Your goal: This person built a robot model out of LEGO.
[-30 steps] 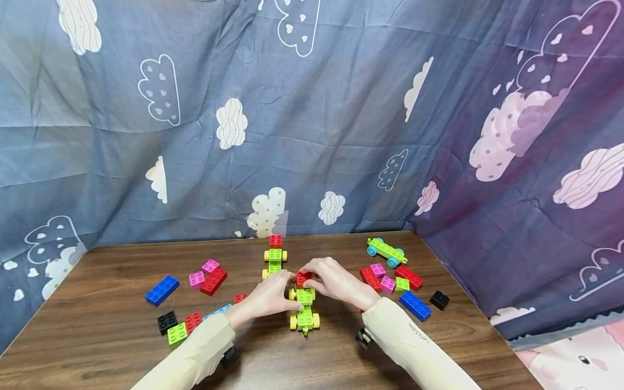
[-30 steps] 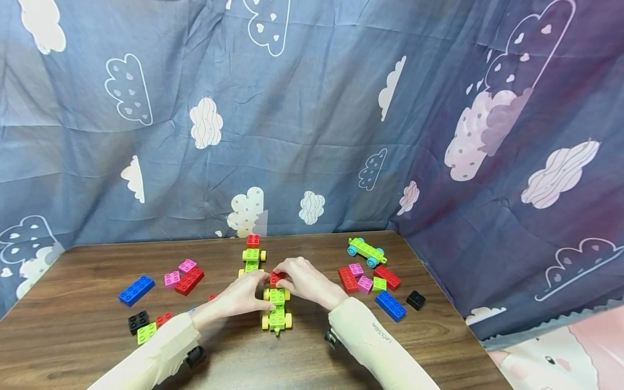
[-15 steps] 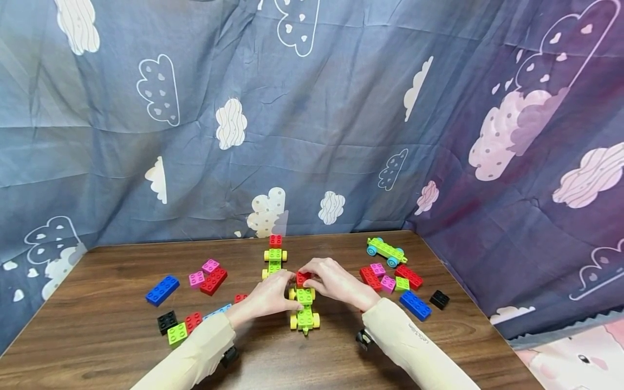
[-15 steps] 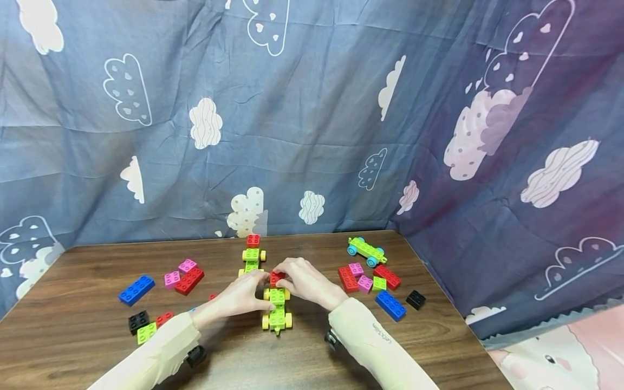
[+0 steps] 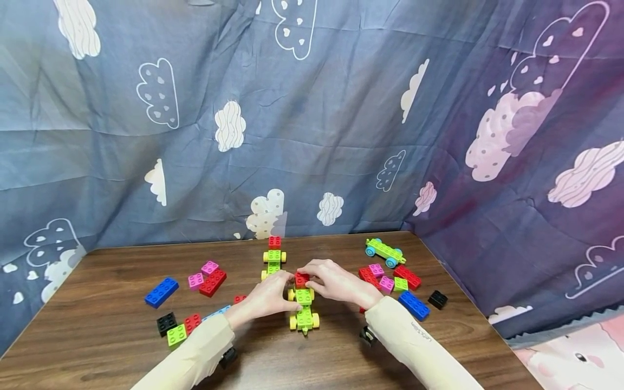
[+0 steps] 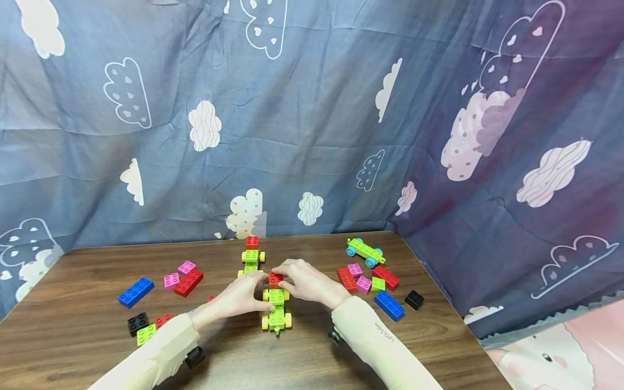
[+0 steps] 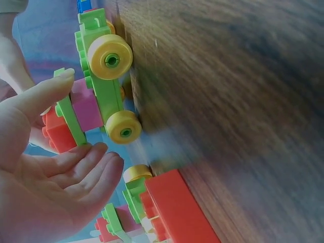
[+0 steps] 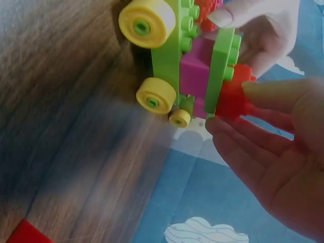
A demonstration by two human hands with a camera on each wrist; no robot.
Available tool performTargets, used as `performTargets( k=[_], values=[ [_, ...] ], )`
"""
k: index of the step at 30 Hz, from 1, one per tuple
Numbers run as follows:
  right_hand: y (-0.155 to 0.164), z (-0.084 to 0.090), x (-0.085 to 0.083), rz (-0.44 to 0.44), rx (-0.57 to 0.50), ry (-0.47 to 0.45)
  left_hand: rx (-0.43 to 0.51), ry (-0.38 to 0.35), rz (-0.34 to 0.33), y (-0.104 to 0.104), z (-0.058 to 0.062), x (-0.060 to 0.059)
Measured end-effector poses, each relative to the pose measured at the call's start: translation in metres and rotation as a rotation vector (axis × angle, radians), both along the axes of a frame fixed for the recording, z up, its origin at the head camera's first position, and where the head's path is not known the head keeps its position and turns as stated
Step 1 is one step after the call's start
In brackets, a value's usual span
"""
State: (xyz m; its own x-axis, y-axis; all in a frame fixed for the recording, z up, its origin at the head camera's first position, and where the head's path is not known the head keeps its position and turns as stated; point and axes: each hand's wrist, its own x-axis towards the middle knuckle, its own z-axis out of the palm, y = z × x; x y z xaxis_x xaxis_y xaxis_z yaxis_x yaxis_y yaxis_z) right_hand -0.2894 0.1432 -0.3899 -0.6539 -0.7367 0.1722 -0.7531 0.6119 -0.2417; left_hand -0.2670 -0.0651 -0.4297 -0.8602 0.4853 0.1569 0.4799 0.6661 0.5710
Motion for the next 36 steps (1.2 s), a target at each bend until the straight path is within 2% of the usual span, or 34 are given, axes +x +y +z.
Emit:
performTargets(
  k=[10,17,24,33,36],
  values=[
    [0.0018,0.0015,-0.0020,-0.015,-0.031,0.037,-0.022,0.012,0.003,0.0001,0.0006,-0.0002],
    [-0.0004,0.0014,-0.0005,-0.030,-0.030,0.065,-0.042,0.047,0.009,-0.0005,-0.0002,-0.0007],
    [0.0002,-0.0011,0.0000,-0.051,-0.021,0.043,-0.038,0.052,0.016,-0.0009,-0.0026,0.0009],
    [0.0051,-0.0038,-0.0017,-0.050,-0.074,0.008,0.005,0.063,0.018,-0.0028,-0.0023,0.0028],
    [0.0077,-0.0034,-0.0017,-0.046,-0.095,-0.002,0.014,0.087,0.022,-0.0019,-0.0019,0.0030]
  ],
)
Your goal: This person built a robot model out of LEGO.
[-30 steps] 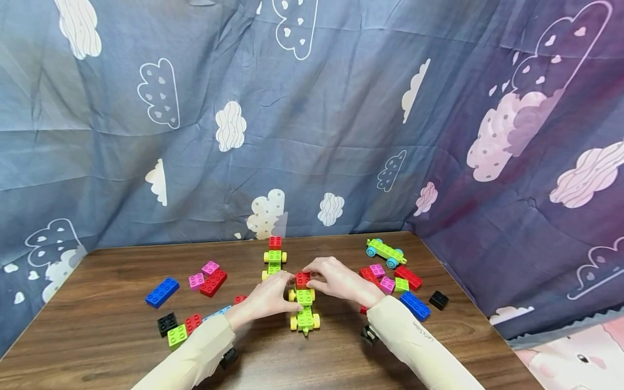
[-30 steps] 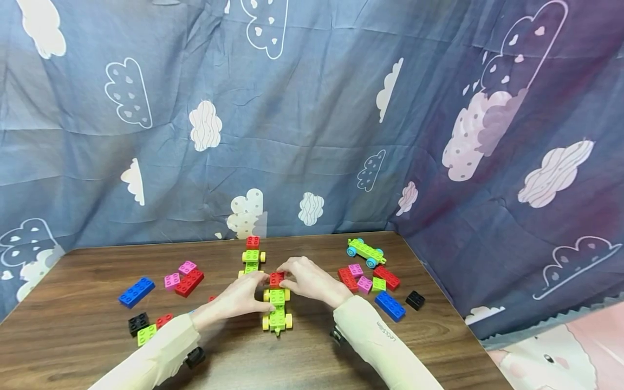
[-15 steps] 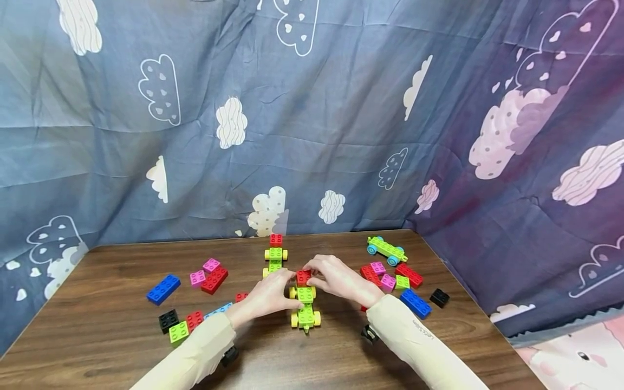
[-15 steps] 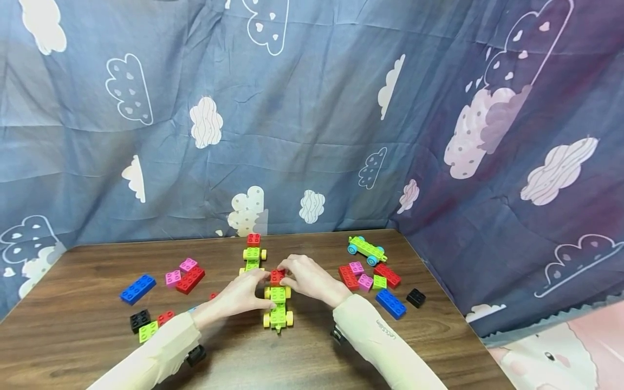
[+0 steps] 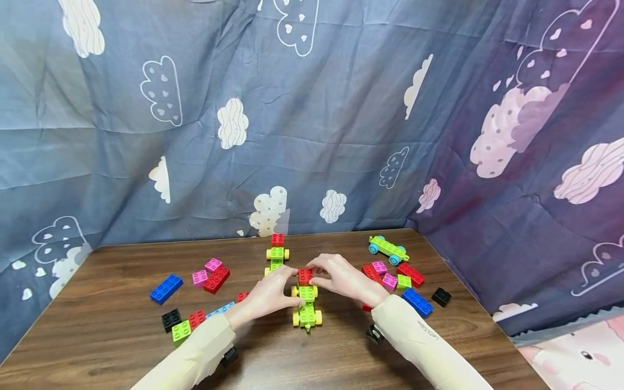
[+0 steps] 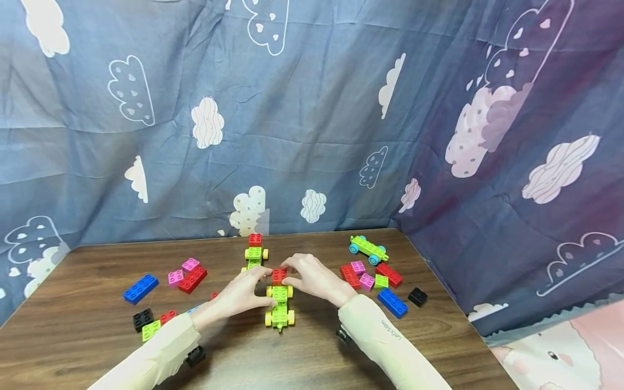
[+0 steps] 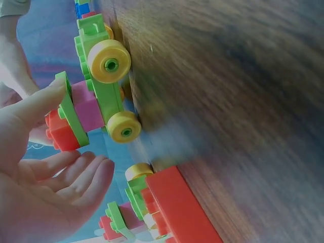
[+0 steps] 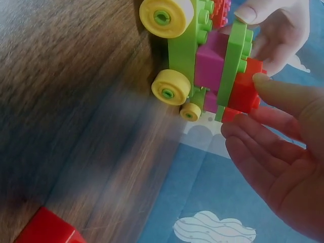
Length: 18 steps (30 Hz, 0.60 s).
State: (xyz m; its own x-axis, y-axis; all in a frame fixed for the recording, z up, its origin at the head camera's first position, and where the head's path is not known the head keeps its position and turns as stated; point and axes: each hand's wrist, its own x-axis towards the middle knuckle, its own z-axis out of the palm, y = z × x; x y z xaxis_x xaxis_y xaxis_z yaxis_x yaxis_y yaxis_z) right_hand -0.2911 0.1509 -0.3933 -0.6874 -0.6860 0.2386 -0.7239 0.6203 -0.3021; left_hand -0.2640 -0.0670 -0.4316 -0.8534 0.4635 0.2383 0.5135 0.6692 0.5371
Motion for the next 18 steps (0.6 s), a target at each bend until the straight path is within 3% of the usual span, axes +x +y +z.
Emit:
performTargets(
  k=[10,18],
  values=[
    [0.012,0.000,-0.002,0.030,-0.039,-0.089,0.042,0.020,-0.008,0.002,0.002,0.001],
    [0.021,0.003,-0.002,0.052,0.001,-0.153,0.037,0.060,-0.025,0.003,0.005,0.001]
  ],
)
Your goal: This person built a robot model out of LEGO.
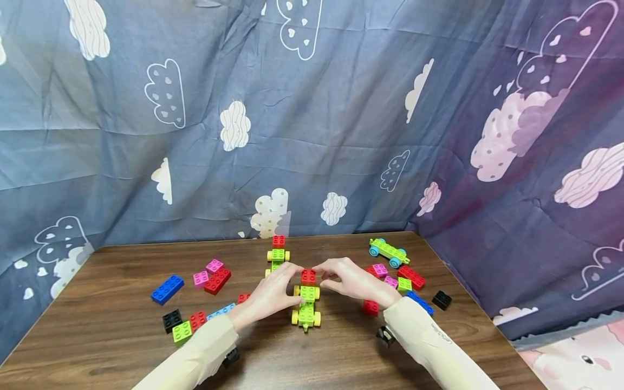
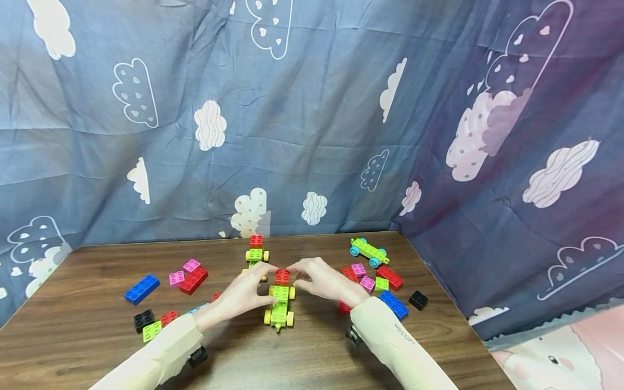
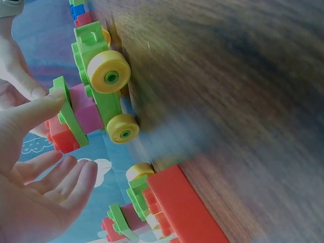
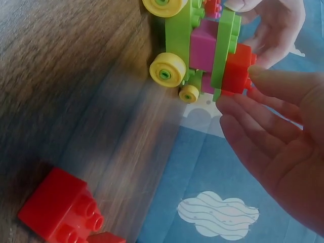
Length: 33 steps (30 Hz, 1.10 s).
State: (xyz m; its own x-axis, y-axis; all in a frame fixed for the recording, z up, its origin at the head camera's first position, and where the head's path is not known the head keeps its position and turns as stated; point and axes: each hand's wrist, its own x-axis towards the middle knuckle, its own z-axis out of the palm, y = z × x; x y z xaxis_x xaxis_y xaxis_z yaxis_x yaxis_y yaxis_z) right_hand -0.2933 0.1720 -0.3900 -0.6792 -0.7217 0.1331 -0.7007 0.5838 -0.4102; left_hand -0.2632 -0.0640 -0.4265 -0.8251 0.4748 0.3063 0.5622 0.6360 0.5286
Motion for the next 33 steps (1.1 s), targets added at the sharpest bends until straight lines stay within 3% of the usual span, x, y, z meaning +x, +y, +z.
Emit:
performTargets(
  k=[8,19,23,33],
  values=[
    [0.005,0.003,0.002,0.007,0.009,0.019,-0.077,0.087,0.013,0.003,-0.001,-0.004],
    [0.031,0.010,-0.001,-0.122,-0.011,0.209,-0.113,0.141,0.020,0.006,0.000,-0.012],
    [0.041,0.007,-0.002,-0.155,0.030,0.271,-0.121,0.160,0.024,0.008,0.000,-0.015],
    [0.070,-0.001,-0.002,-0.277,0.144,0.248,-0.164,0.168,0.019,0.010,0.007,-0.022]
  ],
)
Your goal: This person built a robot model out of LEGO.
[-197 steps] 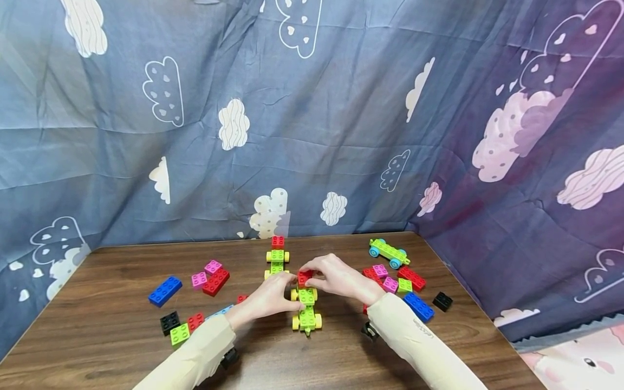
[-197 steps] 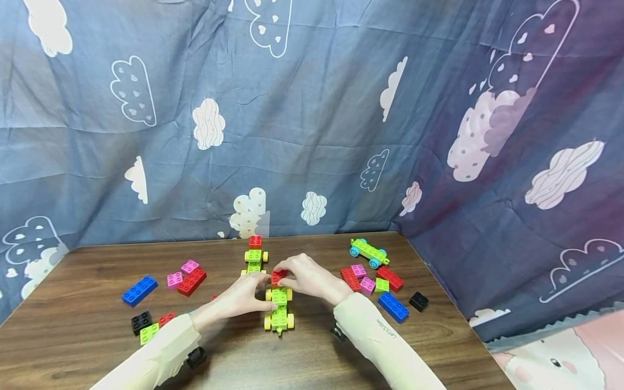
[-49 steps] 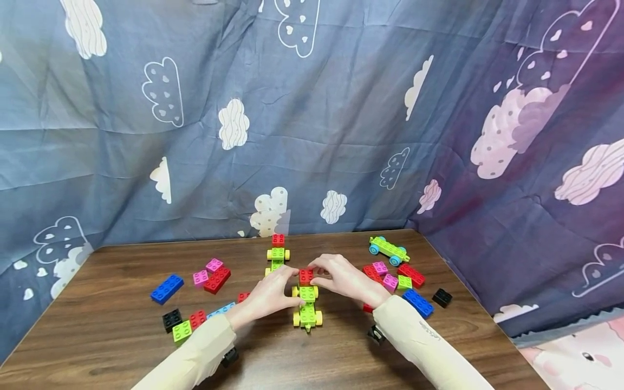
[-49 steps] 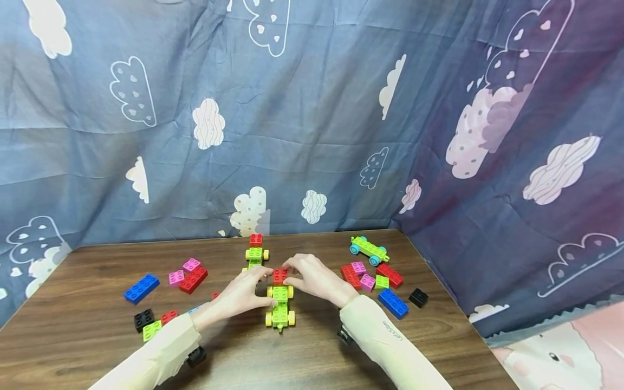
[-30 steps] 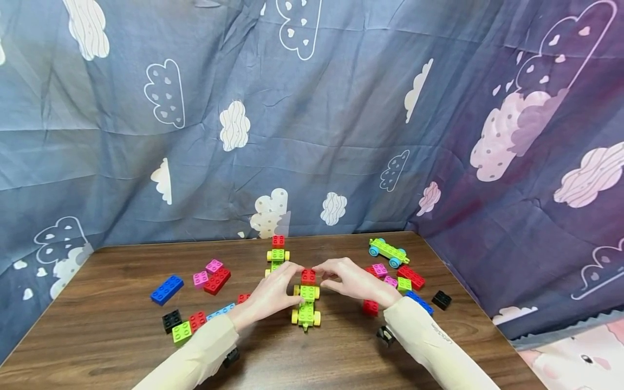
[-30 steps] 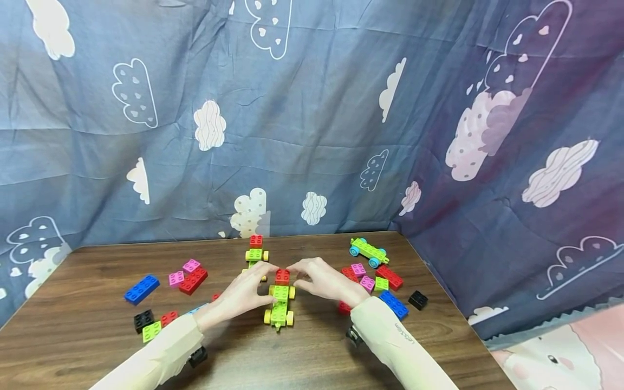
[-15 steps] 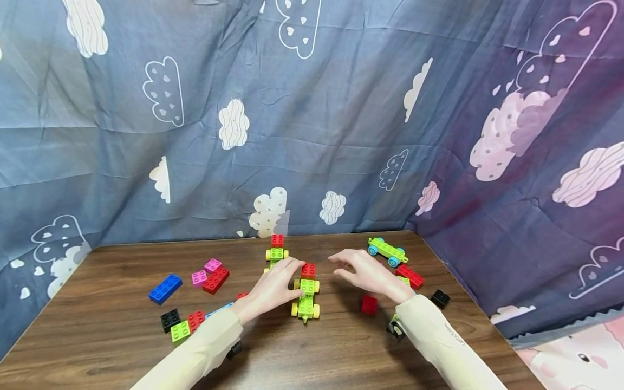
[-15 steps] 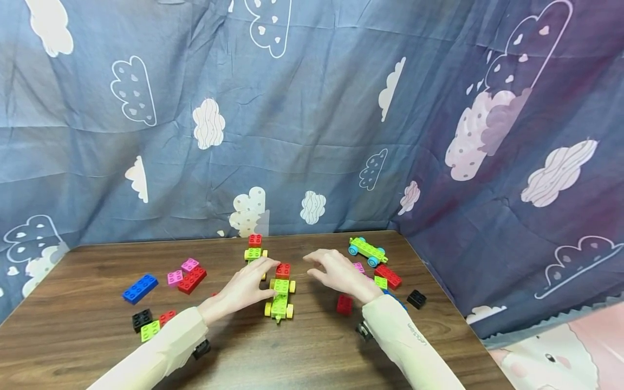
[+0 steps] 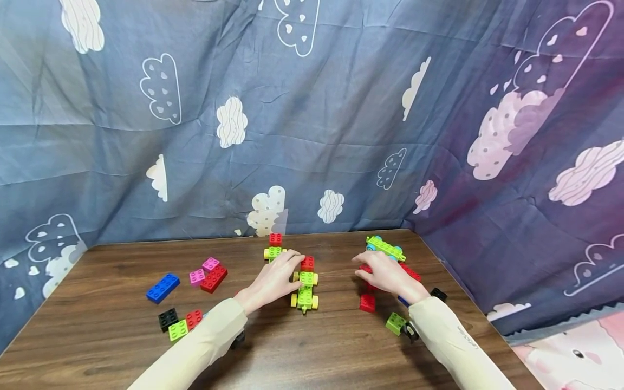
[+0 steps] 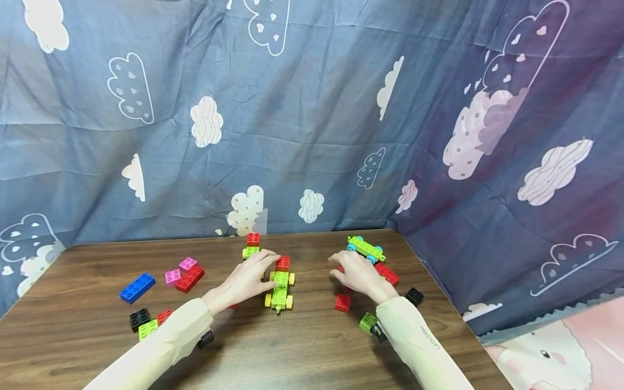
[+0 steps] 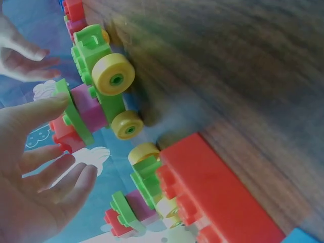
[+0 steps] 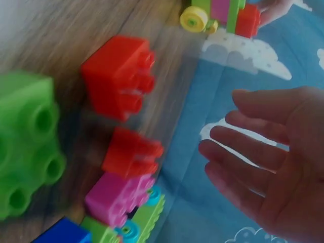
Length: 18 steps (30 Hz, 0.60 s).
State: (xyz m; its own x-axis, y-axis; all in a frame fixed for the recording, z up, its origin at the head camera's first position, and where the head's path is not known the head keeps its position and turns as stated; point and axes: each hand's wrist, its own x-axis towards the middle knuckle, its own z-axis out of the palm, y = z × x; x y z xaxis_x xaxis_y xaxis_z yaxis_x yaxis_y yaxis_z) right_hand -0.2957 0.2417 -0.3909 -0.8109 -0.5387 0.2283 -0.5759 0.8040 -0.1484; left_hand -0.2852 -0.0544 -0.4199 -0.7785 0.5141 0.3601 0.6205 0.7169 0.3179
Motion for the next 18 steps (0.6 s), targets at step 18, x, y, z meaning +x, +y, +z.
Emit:
performTargets(
  k=[18],
  values=[
    [0.021,-0.020,-0.009,-0.017,0.067,-0.131,-0.060,0.154,-0.034,0.001,0.001,-0.009]
  ],
)
